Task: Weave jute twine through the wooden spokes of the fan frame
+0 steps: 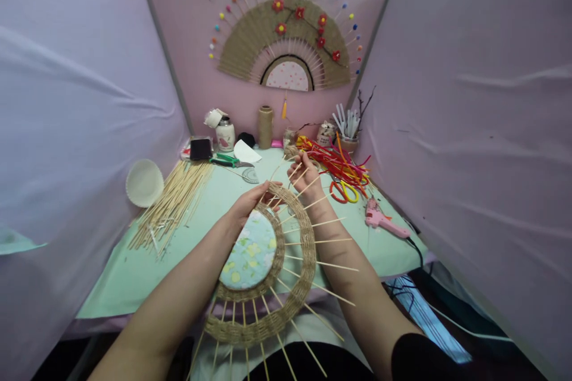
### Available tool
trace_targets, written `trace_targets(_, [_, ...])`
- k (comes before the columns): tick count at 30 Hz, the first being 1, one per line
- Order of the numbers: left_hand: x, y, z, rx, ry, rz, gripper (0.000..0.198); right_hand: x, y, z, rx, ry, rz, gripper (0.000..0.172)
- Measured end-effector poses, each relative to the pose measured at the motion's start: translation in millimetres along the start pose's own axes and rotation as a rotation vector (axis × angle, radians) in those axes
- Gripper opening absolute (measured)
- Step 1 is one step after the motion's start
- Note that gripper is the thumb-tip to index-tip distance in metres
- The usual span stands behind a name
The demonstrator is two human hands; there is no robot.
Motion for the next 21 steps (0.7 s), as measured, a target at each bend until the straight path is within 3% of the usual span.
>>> trace_targets(6, [1.2, 1.9, -2.5, 0.007, -0.032, -0.003, 0.028, -11.5, 0.4, 5.8, -0.019, 0.001, 0.04, 0.02])
trace_targets(12, [3.8, 5.3, -5.0, 0.012, -0.015, -0.015, 0.025, -16.4, 3.2, 8.8, -0.04, 0.081, 0.027, 0.042])
trace_targets(17, [5.6, 8.2, -10.9, 0.056, -0.039, -0.011, 0.022, -17.9, 3.1, 5.9, -0.068, 0.133, -0.021, 0.042])
trace_targets(21, [2.7, 8.1, -17.9, 0.096, -0.013, -0.088, 0.021, -17.1, 4.0, 0.4, -0.057, 0.148, 0.01, 0.04])
Point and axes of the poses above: each hand's wrist, its own y-axis away from the middle knuckle, its own x-axis out of the palm, z = x × y, the point moved 1 cm from there along -y, towards the middle knuckle, and after that the axes turned 2 degrees about y, right-handed, at the moved point
